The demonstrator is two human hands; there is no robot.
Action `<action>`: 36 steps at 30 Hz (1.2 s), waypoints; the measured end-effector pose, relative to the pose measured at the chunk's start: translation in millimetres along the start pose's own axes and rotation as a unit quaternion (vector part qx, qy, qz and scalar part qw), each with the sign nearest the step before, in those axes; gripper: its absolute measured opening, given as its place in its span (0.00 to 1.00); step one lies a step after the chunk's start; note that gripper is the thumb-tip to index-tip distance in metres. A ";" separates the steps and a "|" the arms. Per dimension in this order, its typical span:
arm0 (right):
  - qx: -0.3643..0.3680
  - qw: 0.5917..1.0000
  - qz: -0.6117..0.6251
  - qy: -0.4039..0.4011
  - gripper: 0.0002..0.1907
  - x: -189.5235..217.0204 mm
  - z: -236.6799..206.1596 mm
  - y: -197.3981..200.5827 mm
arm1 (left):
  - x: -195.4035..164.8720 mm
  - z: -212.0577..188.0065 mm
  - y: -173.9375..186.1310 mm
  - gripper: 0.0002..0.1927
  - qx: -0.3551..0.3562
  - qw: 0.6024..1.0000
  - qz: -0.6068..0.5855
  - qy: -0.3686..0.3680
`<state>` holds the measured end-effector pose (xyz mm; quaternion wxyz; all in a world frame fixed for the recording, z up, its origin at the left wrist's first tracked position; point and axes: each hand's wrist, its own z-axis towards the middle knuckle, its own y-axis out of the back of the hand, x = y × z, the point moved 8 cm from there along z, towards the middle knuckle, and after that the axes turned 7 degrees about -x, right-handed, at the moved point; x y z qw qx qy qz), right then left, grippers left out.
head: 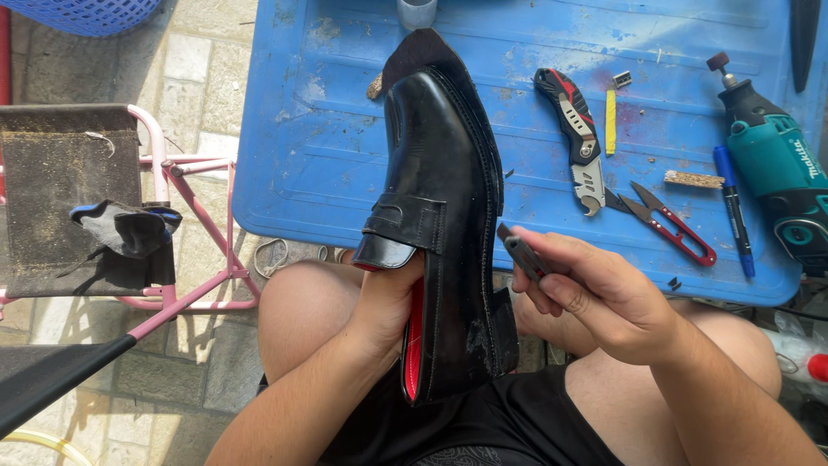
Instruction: The person holds a black leather shoe and uses a utility knife to carefully cut and trim the sole edge. They rotate the shoe to access different sections of the sole and continue trimming along the perimeter.
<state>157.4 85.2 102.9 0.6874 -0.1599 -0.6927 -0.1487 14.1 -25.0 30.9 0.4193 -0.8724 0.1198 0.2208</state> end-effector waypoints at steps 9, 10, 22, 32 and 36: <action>-0.090 0.930 -0.308 0.181 0.21 21.6 12.0 -0.3 | 10.3 4.0 -1.2 0.12 0.030 0.999 0.033 0.001; -0.095 0.923 -0.319 0.193 0.21 24.4 12.1 -1.2 | 12.7 4.0 -0.3 0.12 0.026 0.999 0.032 0.008; -0.124 0.866 -0.433 0.217 0.20 37.2 18.0 -12.2 | 17.9 2.9 4.5 0.14 0.010 0.998 0.065 0.004; -0.131 0.853 -0.454 0.222 0.23 36.9 16.1 -14.0 | 18.9 0.7 -1.8 0.13 0.051 0.996 0.068 -0.007; -0.129 0.844 -0.472 0.220 0.24 36.5 16.3 -14.0 | 17.2 2.4 -1.2 0.13 0.043 0.992 0.116 -0.017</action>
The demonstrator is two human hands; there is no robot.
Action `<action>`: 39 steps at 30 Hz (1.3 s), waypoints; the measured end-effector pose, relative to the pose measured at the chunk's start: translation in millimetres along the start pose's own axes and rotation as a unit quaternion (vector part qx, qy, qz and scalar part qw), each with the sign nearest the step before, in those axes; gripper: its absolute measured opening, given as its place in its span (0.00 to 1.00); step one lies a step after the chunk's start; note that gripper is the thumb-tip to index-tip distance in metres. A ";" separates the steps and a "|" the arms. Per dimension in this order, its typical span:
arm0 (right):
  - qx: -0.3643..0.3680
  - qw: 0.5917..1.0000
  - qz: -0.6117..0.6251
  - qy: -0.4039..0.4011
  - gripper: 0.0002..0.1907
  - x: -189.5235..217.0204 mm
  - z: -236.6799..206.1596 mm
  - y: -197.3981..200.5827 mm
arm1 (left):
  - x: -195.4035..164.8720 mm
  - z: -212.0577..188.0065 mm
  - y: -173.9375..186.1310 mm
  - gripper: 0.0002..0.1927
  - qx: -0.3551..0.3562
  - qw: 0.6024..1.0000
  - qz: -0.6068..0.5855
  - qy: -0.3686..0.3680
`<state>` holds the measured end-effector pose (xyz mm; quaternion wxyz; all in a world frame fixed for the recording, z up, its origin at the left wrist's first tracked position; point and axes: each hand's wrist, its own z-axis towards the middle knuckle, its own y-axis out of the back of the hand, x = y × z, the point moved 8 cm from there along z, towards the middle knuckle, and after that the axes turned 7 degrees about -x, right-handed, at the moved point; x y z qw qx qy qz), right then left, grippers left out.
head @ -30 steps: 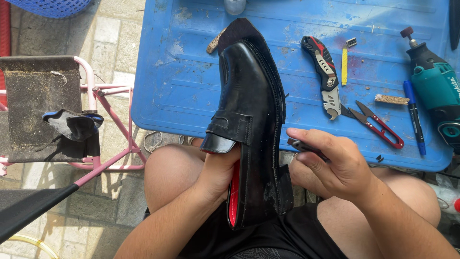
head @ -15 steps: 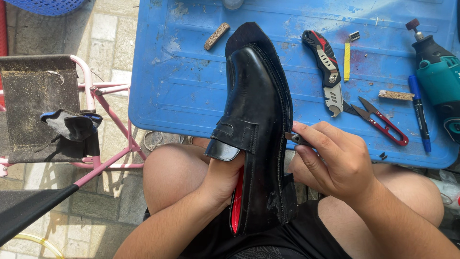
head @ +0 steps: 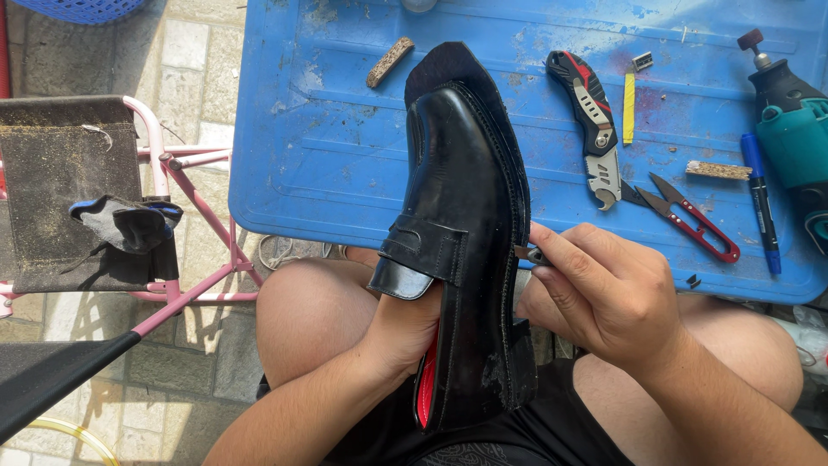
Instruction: The person holds a black leather shoe and uses a utility knife to carefully cut and trim the sole edge. They rotate the shoe to access different sections of the sole and continue trimming along the perimeter.
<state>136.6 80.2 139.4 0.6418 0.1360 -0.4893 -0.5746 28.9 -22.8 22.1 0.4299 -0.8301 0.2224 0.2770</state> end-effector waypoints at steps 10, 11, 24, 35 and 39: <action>-0.010 1.000 -0.021 0.018 0.25 1.5 0.7 0.3 | -2.8 1.9 -3.0 0.13 0.008 0.999 0.031 -0.011; -0.009 1.000 -0.023 0.016 0.25 1.2 0.7 0.2 | -1.9 2.6 -1.6 0.13 0.002 0.999 0.037 -0.010; -0.016 0.999 -0.026 0.024 0.23 2.4 1.3 0.0 | -6.4 -1.5 -4.6 0.14 0.038 0.998 0.033 -0.047; -0.022 0.999 -0.028 0.034 0.23 3.8 3.7 1.6 | -1.4 -0.7 -1.0 0.11 0.041 0.997 0.049 -0.049; -0.022 0.999 -0.022 0.036 0.22 3.8 4.2 2.3 | -2.3 -2.1 -2.3 0.13 0.050 0.996 0.051 -0.053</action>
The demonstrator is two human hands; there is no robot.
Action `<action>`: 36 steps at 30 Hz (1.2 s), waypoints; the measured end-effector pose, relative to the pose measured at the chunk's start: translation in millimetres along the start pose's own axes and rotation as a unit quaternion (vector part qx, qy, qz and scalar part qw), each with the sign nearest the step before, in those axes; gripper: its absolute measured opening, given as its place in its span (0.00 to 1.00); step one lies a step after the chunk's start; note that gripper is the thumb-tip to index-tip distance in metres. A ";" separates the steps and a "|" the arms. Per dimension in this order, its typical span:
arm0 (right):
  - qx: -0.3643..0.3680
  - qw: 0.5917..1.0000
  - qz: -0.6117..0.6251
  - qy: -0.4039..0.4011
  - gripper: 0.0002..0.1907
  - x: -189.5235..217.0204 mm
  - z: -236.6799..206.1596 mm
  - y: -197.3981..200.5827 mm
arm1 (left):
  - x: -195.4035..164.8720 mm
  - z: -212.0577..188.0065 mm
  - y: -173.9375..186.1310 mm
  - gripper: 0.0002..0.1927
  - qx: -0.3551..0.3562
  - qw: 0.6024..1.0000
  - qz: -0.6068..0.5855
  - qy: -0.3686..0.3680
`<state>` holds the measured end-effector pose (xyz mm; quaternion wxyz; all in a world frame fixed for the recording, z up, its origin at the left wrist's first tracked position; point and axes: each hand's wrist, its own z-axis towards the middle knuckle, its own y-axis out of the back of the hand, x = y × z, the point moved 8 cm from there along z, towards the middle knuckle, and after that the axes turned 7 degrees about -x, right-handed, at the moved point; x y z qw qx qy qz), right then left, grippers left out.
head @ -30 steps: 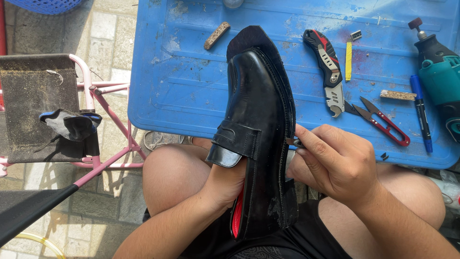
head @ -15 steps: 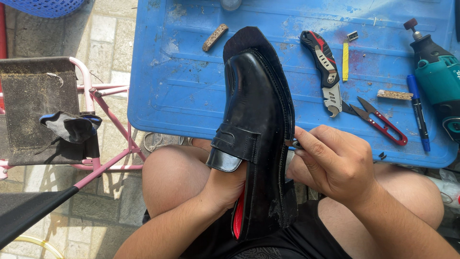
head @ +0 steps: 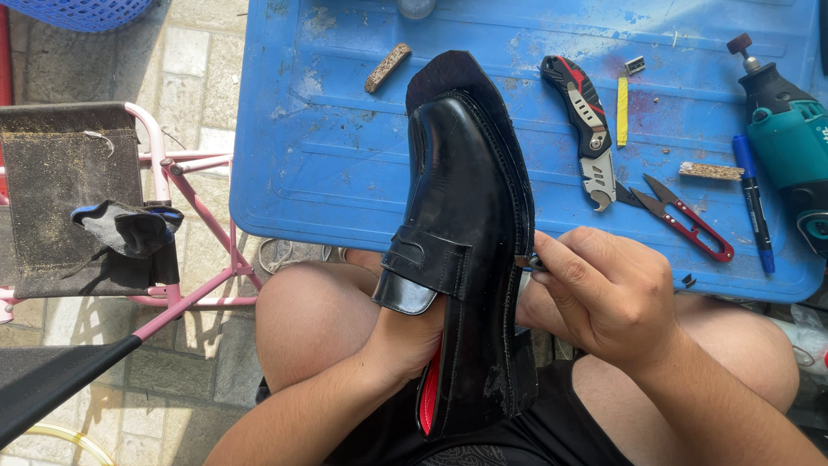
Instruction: The person holds a black leather shoe and uses a utility knife to carefully cut and trim the sole edge. They rotate the shoe to access different sections of the sole and continue trimming along the perimeter.
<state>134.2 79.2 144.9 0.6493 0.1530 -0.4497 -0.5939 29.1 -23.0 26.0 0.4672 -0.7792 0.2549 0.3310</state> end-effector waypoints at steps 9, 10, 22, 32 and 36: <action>-0.001 1.000 0.005 0.000 0.22 0.5 0.6 0.2 | 3.9 -0.5 1.2 0.15 0.013 1.000 -0.006 -0.021; -0.001 1.000 0.007 -0.001 0.22 0.6 1.0 0.4 | 5.0 -0.5 1.8 0.15 0.012 1.000 -0.006 -0.020; -0.003 1.000 0.004 -0.001 0.22 1.3 3.0 0.4 | 6.9 -1.5 3.3 0.15 0.014 0.999 0.020 -0.028; 0.001 1.000 0.007 -0.004 0.21 0.8 3.3 -0.7 | 2.1 -3.2 3.0 0.14 0.007 0.998 0.036 -0.044; 0.001 1.000 0.009 -0.004 0.19 -0.4 1.2 -1.2 | -1.3 -3.3 1.1 0.12 0.017 0.996 0.059 -0.066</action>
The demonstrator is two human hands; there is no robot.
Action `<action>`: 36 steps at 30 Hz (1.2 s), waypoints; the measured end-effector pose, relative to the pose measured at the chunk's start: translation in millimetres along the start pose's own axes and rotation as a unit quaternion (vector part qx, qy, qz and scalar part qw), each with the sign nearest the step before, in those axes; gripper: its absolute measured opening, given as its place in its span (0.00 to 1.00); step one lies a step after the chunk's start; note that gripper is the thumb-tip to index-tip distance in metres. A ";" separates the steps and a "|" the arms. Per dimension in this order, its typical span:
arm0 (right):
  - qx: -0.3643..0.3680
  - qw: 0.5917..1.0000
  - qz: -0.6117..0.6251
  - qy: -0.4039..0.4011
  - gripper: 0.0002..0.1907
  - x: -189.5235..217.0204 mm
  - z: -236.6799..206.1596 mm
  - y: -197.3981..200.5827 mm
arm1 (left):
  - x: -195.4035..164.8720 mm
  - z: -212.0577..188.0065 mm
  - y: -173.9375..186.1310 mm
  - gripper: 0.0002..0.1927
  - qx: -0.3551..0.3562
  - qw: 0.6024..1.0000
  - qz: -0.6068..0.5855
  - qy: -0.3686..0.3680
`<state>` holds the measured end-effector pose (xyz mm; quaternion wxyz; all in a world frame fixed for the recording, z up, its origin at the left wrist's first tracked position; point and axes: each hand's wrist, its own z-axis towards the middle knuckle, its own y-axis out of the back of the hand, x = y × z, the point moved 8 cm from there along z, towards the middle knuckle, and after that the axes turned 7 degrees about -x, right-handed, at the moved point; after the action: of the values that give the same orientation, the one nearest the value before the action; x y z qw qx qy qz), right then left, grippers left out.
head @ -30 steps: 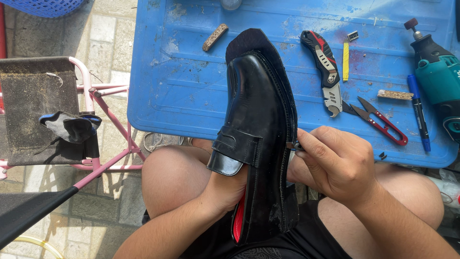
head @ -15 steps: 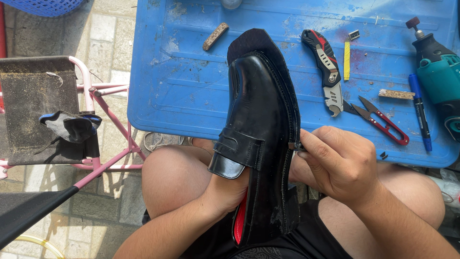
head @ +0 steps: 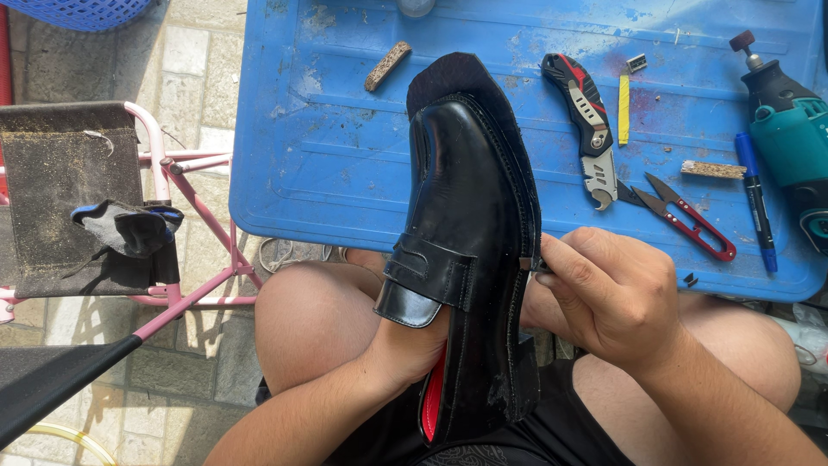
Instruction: The person holds a black leather shoe and uses a utility knife to carefully cut and trim the sole edge. They rotate the shoe to access different sections of the sole and continue trimming along the perimeter.
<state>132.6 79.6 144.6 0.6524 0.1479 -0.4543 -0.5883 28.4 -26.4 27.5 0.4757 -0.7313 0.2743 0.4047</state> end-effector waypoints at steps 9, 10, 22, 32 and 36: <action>-0.004 1.000 -0.006 0.003 0.18 -0.5 -1.2 1.3 | -1.8 -0.6 0.3 0.13 0.003 0.999 0.026 -0.021; -0.005 1.000 -0.006 0.003 0.18 -0.1 -0.4 1.6 | -3.3 -0.5 0.2 0.13 0.003 0.999 0.028 -0.028; -0.019 0.982 0.168 -0.082 0.17 -4.1 -7.4 -10.4 | -7.9 -2.2 -4.0 0.12 -0.042 0.994 -0.098 0.028; -0.008 0.975 0.206 -0.085 0.20 -8.6 -15.8 -18.1 | -7.0 -3.7 -1.7 0.12 -0.064 0.990 -0.116 0.041; -0.026 0.995 0.098 -0.020 0.23 -1.7 -9.4 -11.0 | -6.0 -3.6 -3.3 0.12 -0.056 0.990 -0.122 0.046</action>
<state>132.9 75.0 130.7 0.7012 0.0746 -0.4641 -0.5360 29.1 -28.2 34.9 0.4668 -0.8027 0.1815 0.3237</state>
